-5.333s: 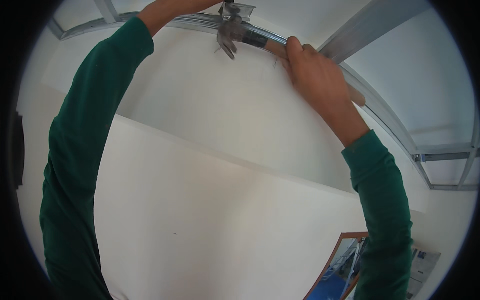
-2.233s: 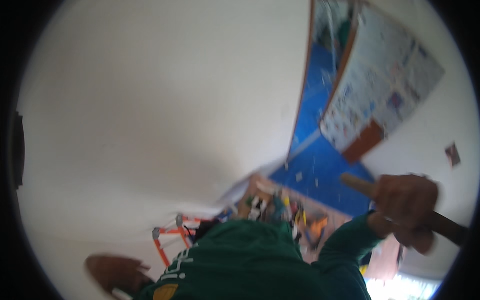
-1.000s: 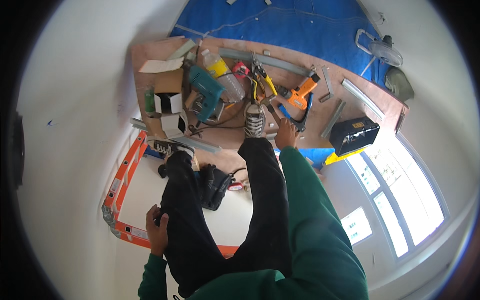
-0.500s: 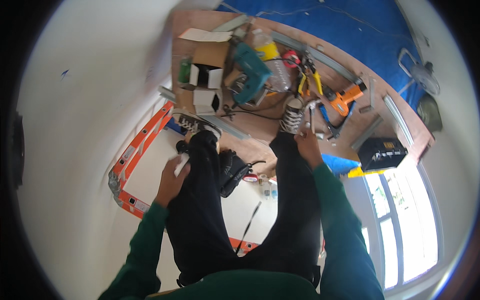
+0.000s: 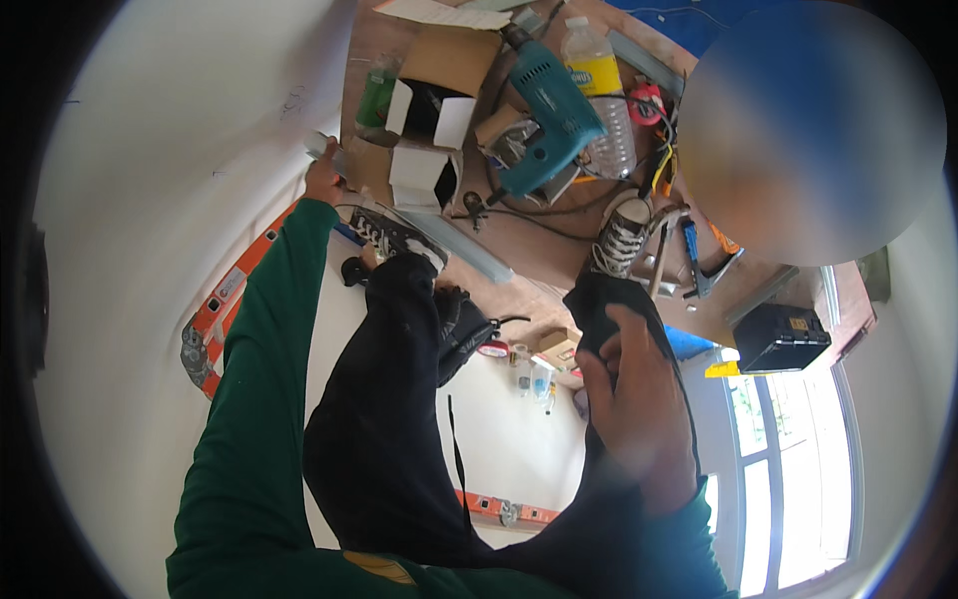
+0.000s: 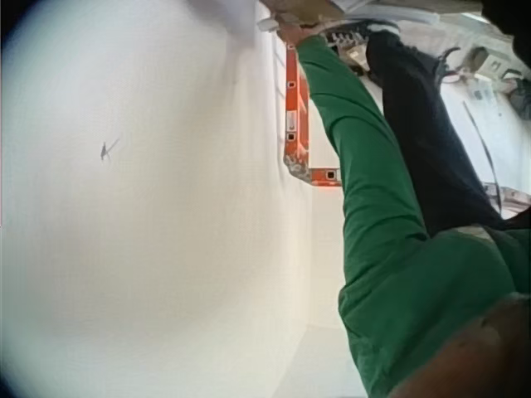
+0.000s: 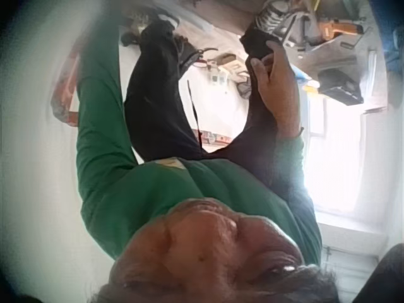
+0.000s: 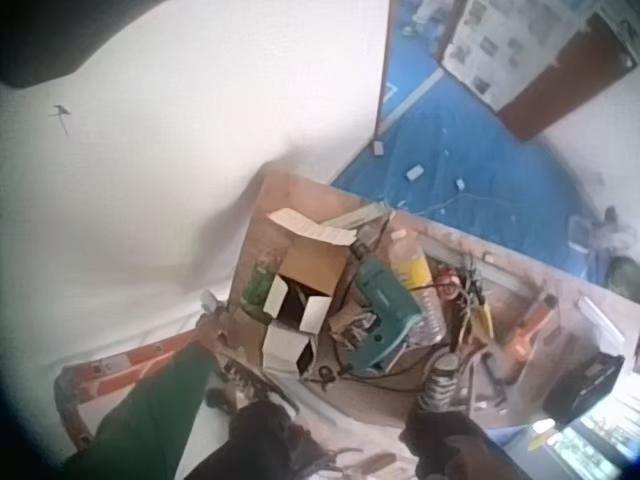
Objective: The person measures and cuts metal ceiling tracks, then uses a drill and pliers to secure them to the ceiling framework. They repeatedly position, fasten, and adjust the tracks along the ceiling grid.
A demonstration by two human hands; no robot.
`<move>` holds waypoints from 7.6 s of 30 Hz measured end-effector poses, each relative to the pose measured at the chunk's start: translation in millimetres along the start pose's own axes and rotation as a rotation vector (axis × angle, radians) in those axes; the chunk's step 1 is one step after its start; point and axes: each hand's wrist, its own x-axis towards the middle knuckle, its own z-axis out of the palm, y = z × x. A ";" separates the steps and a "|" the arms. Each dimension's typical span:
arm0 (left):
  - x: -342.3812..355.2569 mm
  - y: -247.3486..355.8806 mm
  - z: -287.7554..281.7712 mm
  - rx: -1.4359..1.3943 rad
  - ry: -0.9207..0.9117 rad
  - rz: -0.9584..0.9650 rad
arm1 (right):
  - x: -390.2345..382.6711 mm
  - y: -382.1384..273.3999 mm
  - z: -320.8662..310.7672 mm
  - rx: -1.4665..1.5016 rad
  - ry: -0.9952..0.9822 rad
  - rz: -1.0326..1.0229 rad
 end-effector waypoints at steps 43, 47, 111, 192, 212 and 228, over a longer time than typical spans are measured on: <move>-1227.4 428.6 -492.1 0.781 1.945 2.089 | -850.0 -367.0 -265.2 -0.797 1.171 -2.390; -1327.4 414.4 -559.5 0.633 2.321 2.048 | -956.9 -380.4 -262.3 -0.646 1.812 -2.420; -1476.5 516.5 -696.6 0.313 2.129 2.045 | -1134.0 -532.0 -292.8 0.474 1.210 -2.842; -1474.6 565.6 -714.4 0.053 2.309 2.044 | -1201.6 -508.6 -232.6 -0.268 2.505 -2.438; -1477.0 563.0 -717.5 0.160 2.362 2.047 | -1198.9 -527.7 -232.5 -0.153 2.549 -2.439; -1485.6 571.1 -695.4 0.214 2.260 2.164 | -970.3 -406.2 -224.3 -0.792 1.324 -2.484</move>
